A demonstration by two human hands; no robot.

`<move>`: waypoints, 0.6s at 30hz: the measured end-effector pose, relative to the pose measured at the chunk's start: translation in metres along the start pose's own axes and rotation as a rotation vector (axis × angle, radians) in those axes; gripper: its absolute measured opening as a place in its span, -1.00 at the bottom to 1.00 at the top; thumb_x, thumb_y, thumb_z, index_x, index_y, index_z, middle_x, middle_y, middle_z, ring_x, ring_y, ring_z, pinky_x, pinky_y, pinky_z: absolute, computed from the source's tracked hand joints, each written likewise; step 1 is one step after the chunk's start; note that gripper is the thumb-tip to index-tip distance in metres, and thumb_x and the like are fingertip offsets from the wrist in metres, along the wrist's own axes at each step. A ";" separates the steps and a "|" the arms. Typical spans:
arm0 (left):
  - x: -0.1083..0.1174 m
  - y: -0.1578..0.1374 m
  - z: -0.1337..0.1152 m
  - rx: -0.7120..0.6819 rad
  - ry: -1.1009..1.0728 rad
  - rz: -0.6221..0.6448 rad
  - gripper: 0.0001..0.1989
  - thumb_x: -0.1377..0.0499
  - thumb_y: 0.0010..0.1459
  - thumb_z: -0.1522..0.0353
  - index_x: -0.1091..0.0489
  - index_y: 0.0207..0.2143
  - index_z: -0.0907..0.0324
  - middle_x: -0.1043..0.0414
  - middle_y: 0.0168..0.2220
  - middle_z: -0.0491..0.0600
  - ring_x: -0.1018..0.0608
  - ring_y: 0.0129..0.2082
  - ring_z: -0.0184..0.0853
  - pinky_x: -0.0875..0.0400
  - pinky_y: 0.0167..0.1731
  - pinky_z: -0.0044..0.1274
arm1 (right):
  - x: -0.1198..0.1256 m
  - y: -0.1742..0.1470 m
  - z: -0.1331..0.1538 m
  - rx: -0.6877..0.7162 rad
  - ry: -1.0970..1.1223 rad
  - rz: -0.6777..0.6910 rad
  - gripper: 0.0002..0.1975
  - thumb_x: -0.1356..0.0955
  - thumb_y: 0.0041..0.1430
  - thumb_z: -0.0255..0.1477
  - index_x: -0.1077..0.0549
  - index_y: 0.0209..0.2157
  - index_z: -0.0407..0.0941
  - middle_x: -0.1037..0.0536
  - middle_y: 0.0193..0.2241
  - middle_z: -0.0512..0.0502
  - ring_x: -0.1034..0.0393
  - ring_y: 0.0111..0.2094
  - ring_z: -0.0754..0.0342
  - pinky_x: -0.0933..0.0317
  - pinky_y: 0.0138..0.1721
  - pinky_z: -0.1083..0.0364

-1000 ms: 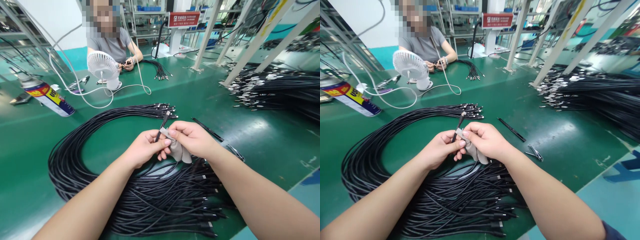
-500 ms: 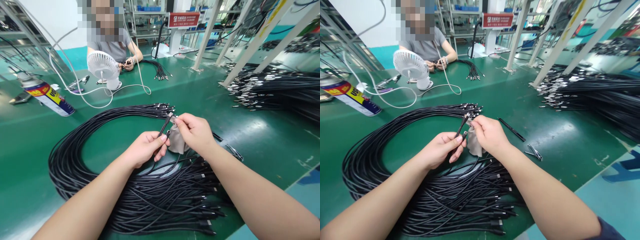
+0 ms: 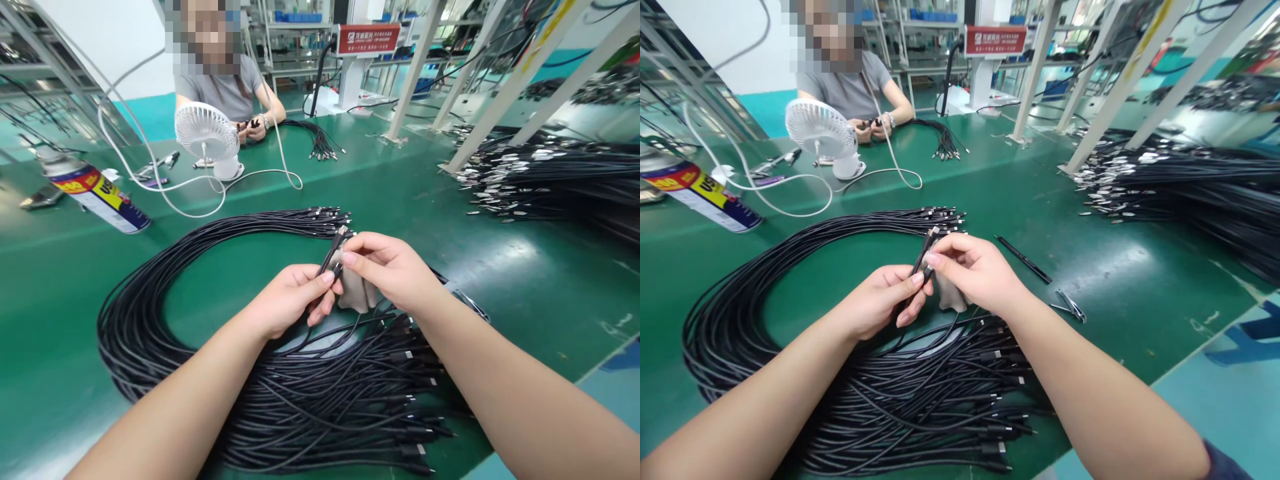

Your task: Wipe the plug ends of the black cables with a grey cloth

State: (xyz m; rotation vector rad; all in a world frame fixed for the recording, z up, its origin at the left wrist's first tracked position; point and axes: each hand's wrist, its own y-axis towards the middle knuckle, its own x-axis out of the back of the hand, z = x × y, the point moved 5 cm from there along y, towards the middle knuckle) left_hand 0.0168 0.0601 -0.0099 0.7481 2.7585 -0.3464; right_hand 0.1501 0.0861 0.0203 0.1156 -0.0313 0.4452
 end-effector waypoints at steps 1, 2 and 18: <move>0.000 0.000 0.000 0.000 -0.005 0.002 -0.66 -0.27 0.13 0.14 -0.41 -0.41 0.28 -0.33 -0.69 -0.18 -0.28 -0.77 -0.55 -0.11 -0.72 -0.69 | 0.000 0.000 -0.001 -0.002 0.035 0.023 -0.71 -0.39 0.16 -0.17 -0.41 -0.34 -0.13 -0.48 -0.59 0.02 -0.29 -0.66 0.19 -0.15 -0.67 0.20; 0.000 0.000 0.000 0.001 -0.010 0.004 -0.66 -0.26 0.13 0.15 -0.41 -0.40 0.28 -0.33 -0.69 -0.18 -0.27 -0.77 -0.55 -0.11 -0.72 -0.69 | 0.001 0.000 -0.002 0.004 0.073 0.035 -0.73 -0.38 0.18 -0.19 -0.42 -0.35 -0.13 -0.47 -0.59 0.03 -0.28 -0.66 0.21 -0.15 -0.67 0.21; 0.001 0.000 0.000 0.021 0.001 -0.033 -0.63 -0.29 0.09 0.11 -0.42 -0.42 0.28 -0.32 -0.70 -0.18 -0.25 -0.77 -0.56 -0.08 -0.72 -0.68 | 0.019 0.008 -0.003 0.095 0.145 -0.295 -0.84 -0.46 0.04 -0.38 -0.41 -0.43 -0.11 -0.43 -0.59 0.09 -0.26 -0.62 0.23 -0.16 -0.60 0.21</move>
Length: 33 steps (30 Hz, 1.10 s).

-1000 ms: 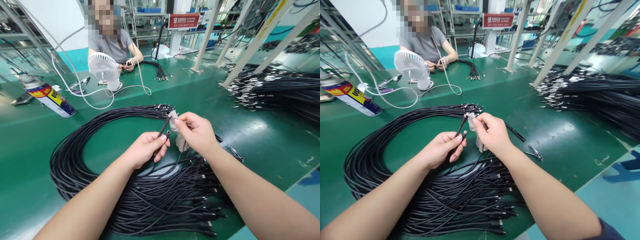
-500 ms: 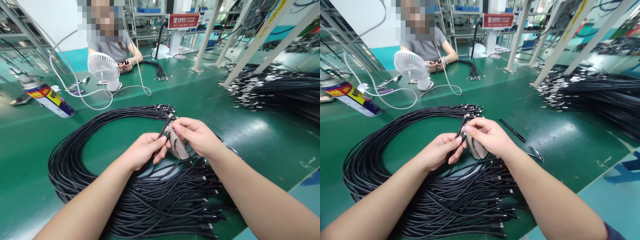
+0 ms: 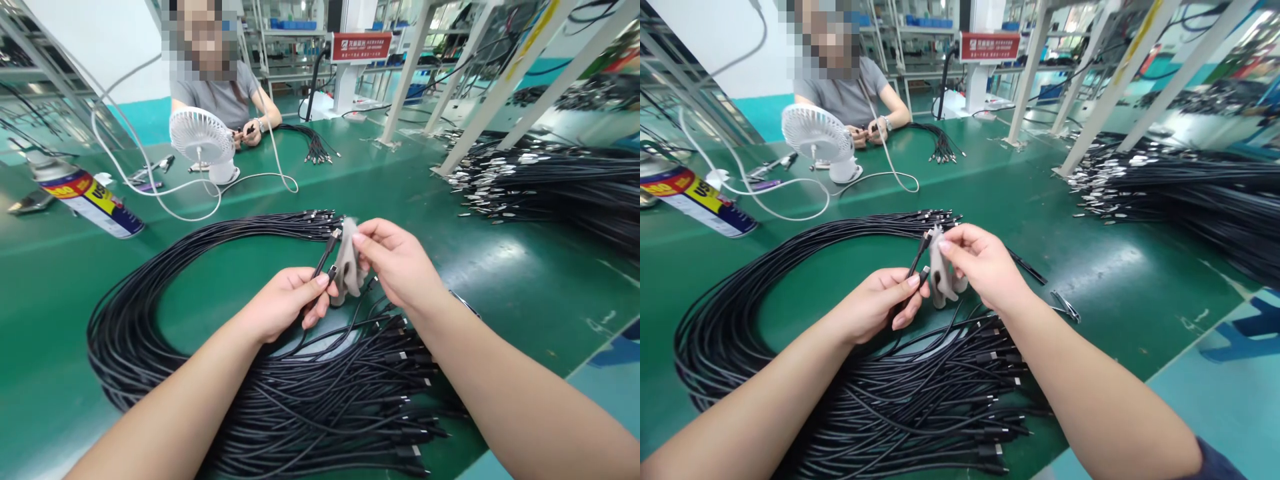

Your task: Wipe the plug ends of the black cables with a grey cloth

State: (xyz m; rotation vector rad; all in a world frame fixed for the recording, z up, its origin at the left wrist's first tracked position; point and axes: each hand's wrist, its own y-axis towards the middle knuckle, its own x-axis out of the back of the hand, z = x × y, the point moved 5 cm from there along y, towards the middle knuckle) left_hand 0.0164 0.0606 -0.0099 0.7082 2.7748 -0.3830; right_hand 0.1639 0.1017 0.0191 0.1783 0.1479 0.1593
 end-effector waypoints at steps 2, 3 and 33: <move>0.000 0.000 0.001 0.005 0.000 -0.001 -0.63 -0.29 0.08 0.11 -0.42 -0.42 0.28 -0.31 -0.70 -0.19 -0.24 -0.77 -0.57 -0.08 -0.73 -0.68 | 0.008 0.001 0.002 0.085 -0.032 -0.134 -0.87 -0.44 0.08 -0.40 -0.40 -0.42 -0.10 -0.43 -0.56 0.08 -0.29 -0.56 0.21 -0.21 -0.53 0.19; 0.000 0.000 0.001 0.008 0.001 -0.001 -0.63 -0.29 0.08 0.11 -0.42 -0.42 0.28 -0.31 -0.71 -0.19 -0.24 -0.78 -0.57 -0.08 -0.73 -0.68 | 0.010 0.000 0.003 0.110 -0.056 -0.155 -0.88 -0.42 0.11 -0.40 -0.40 -0.41 -0.10 -0.43 -0.54 0.07 -0.30 -0.53 0.20 -0.23 -0.49 0.18; -0.002 0.001 0.001 0.021 -0.018 0.009 -0.63 -0.33 0.04 0.13 -0.42 -0.43 0.30 -0.30 -0.70 -0.19 -0.15 -0.77 -0.60 0.02 -0.73 -0.68 | -0.020 -0.014 -0.001 -0.072 -0.361 0.358 -0.80 -0.31 0.22 -0.36 -0.37 -0.46 -0.13 -0.52 -0.57 0.00 -0.34 -0.57 0.19 -0.24 -0.49 0.17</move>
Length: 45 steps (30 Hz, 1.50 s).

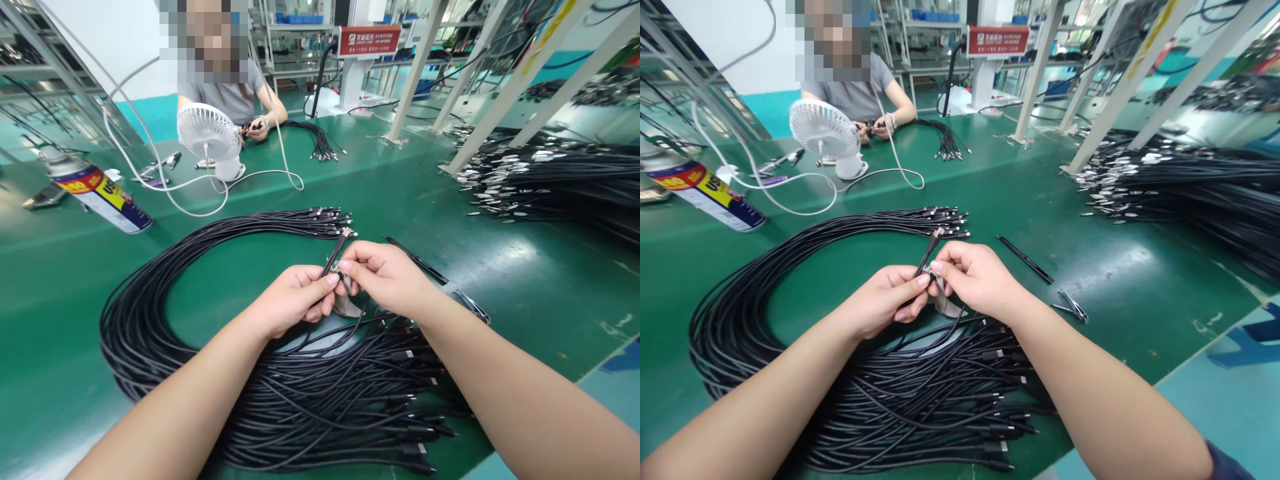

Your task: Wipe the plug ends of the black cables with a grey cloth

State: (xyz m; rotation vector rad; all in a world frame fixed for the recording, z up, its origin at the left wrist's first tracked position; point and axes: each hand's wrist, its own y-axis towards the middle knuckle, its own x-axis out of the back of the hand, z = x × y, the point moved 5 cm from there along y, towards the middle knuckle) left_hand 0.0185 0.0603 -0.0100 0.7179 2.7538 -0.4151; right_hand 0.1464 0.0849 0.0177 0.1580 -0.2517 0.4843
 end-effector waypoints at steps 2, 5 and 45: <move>0.000 0.000 0.001 0.002 -0.003 0.002 -0.64 -0.32 0.06 0.14 -0.43 -0.42 0.30 -0.30 -0.70 -0.18 -0.15 -0.77 -0.60 0.02 -0.73 -0.68 | 0.001 0.000 0.005 0.056 -0.151 -0.029 -0.81 -0.28 0.23 -0.44 -0.36 -0.48 -0.13 -0.50 -0.58 0.01 -0.33 -0.57 0.18 -0.22 -0.49 0.18; 0.001 0.000 0.001 0.004 -0.005 0.002 -0.64 -0.32 0.06 0.14 -0.42 -0.42 0.30 -0.30 -0.70 -0.19 -0.15 -0.77 -0.60 0.01 -0.73 -0.68 | 0.002 0.000 0.008 0.090 -0.261 -0.036 -0.81 -0.25 0.23 -0.49 -0.36 -0.48 -0.13 -0.48 -0.59 0.02 -0.32 -0.56 0.17 -0.20 -0.48 0.18; 0.000 0.001 0.000 0.005 -0.053 -0.011 -0.65 -0.32 0.05 0.15 -0.42 -0.41 0.29 -0.26 -0.68 -0.19 -0.10 -0.74 -0.61 0.08 -0.70 -0.66 | 0.021 0.003 0.002 0.098 -0.254 -0.301 -0.80 -0.26 0.25 -0.31 -0.33 -0.43 -0.09 -0.40 -0.59 0.04 -0.30 -0.54 0.14 -0.17 -0.45 0.14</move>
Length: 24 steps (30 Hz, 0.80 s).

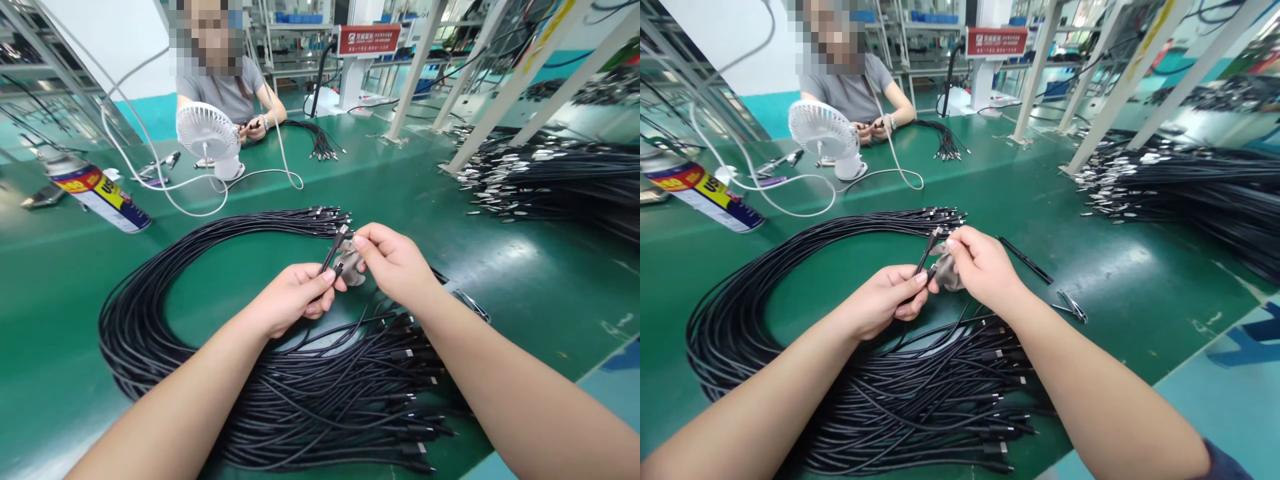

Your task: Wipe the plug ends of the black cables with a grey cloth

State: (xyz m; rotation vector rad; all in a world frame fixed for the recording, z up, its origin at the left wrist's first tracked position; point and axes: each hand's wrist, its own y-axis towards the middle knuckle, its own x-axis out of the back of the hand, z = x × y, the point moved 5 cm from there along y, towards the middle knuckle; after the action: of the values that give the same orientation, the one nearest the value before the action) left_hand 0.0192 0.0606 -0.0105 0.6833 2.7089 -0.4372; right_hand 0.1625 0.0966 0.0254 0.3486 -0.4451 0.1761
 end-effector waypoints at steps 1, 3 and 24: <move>0.000 0.000 0.000 -0.003 -0.009 0.006 -0.65 -0.32 0.05 0.15 -0.42 -0.41 0.29 -0.26 -0.68 -0.19 -0.09 -0.74 -0.61 0.08 -0.69 -0.66 | 0.000 0.000 -0.002 -0.029 0.058 0.005 -0.77 -0.27 0.25 -0.27 -0.34 -0.42 -0.10 -0.40 -0.59 0.04 -0.29 -0.55 0.15 -0.17 -0.46 0.14; 0.000 -0.001 0.000 -0.008 -0.021 0.018 -0.65 -0.32 0.06 0.15 -0.42 -0.40 0.29 -0.27 -0.67 -0.19 -0.09 -0.74 -0.61 0.09 -0.69 -0.66 | -0.001 0.000 -0.005 -0.056 0.153 0.022 -0.74 -0.29 0.24 -0.22 -0.35 -0.42 -0.11 -0.39 -0.60 0.05 -0.28 -0.56 0.17 -0.17 -0.48 0.15; 0.006 -0.002 -0.006 -0.075 0.034 -0.139 -0.61 -0.43 -0.10 0.21 -0.31 -0.50 0.24 -0.43 -0.60 -0.13 -0.36 -0.73 -0.53 -0.21 -0.74 -0.69 | -0.006 -0.005 0.007 0.045 0.384 0.051 -0.70 -0.37 0.19 -0.16 -0.40 -0.41 -0.12 -0.41 -0.57 0.05 -0.33 -0.52 0.17 -0.28 -0.46 0.15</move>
State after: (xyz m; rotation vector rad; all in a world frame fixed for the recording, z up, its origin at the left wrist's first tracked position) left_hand 0.0117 0.0636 -0.0065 0.4886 2.7995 -0.3570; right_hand 0.1555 0.0893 0.0273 0.3381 -0.0706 0.2968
